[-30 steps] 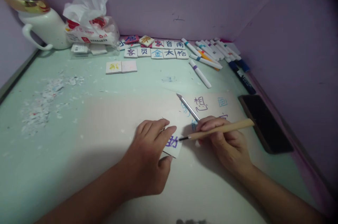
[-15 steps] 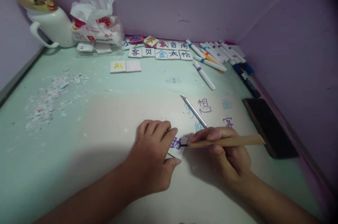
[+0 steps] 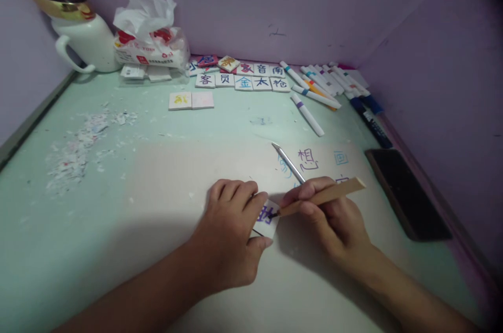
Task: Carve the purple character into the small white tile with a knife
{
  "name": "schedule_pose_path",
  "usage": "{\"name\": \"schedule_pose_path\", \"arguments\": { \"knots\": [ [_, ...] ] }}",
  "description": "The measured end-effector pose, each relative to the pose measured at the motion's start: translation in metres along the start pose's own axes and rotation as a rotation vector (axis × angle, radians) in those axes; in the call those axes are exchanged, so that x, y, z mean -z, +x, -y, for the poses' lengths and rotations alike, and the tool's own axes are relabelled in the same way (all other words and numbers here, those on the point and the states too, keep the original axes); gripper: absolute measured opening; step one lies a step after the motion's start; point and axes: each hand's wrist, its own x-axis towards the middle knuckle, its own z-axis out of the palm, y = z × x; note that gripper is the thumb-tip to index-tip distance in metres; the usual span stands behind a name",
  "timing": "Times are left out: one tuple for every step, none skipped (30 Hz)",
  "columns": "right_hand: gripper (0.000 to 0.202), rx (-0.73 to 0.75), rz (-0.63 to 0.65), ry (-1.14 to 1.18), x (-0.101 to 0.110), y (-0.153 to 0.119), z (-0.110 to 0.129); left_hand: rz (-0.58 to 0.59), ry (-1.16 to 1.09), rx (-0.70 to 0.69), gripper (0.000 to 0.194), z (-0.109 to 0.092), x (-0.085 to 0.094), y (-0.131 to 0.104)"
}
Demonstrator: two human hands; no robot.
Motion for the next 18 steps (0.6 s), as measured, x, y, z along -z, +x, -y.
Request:
{"name": "schedule_pose_path", "arguments": {
  "knots": [
    [0.013, -0.037, 0.022, 0.03, 0.001, 0.001, -0.001, 0.001, 0.0, 0.003, 0.043, 0.0, 0.0, 0.0],
    [0.01, -0.082, 0.036, 0.079, 0.001, 0.002, -0.003, -0.001, 0.0, 0.005, 0.044, 0.0, 0.0, 0.0],
    [0.008, -0.137, 0.041, 0.151, 0.0, 0.002, -0.005, -0.004, -0.001, 0.005, 0.044, 0.0, 0.0, 0.0],
    [0.005, -0.2, 0.036, 0.24, -0.001, 0.001, -0.007, -0.007, -0.001, 0.005, 0.045, 0.0, -0.001, 0.0],
    [0.004, -0.261, 0.019, 0.341, -0.002, 0.0, -0.009, -0.013, -0.002, 0.005, 0.045, 0.0, -0.001, 0.0],
    [0.004, -0.314, -0.002, 0.44, -0.004, -0.002, -0.01, -0.02, -0.003, 0.004, 0.046, 0.0, -0.001, 0.0],
    [0.004, -0.353, -0.025, 0.528, -0.006, -0.003, -0.011, -0.023, -0.005, 0.004, 0.046, 0.0, -0.002, 0.0],
    [0.006, -0.383, -0.048, 0.6, -0.008, -0.005, -0.011, -0.025, -0.006, 0.005, 0.045, 0.0, -0.002, 0.0],
    [0.007, -0.409, -0.066, 0.656, -0.01, -0.006, -0.011, -0.025, -0.005, 0.007, 0.045, -0.001, -0.002, 0.0],
    [0.009, -0.431, -0.076, 0.698, -0.011, -0.006, -0.01, -0.024, -0.003, 0.009, 0.045, -0.001, -0.002, 0.0],
    [0.011, -0.449, -0.083, 0.734, -0.012, -0.006, -0.009, -0.021, -0.001, 0.01, 0.045, -0.001, -0.002, 0.0],
    [0.012, -0.46, -0.087, 0.765, -0.012, -0.006, -0.008, -0.017, 0.003, 0.012, 0.044, -0.001, -0.001, 0.0],
    [0.013, -0.468, -0.092, 0.791, -0.012, -0.006, -0.008, -0.013, 0.005, 0.012, 0.044, -0.001, -0.001, 0.0],
    [0.013, -0.472, -0.098, 0.811, -0.012, -0.006, -0.007, -0.01, 0.007, 0.01, 0.043, -0.001, -0.001, 0.0],
    [0.013, -0.474, -0.107, 0.825, -0.013, -0.006, -0.006, -0.008, 0.009, 0.006, 0.043, -0.001, -0.001, 0.0],
    [0.013, -0.479, -0.117, 0.834, -0.013, -0.006, -0.006, -0.007, 0.011, 0.002, 0.043, -0.001, -0.001, 0.0],
    [0.014, -0.489, -0.126, 0.842, -0.014, -0.005, -0.005, -0.01, 0.014, -0.004, 0.043, -0.001, -0.001, 0.0],
    [0.015, -0.501, -0.127, 0.856, -0.015, -0.005, -0.005, -0.014, 0.018, -0.009, 0.043, -0.001, -0.001, 0.001]
  ]
}}
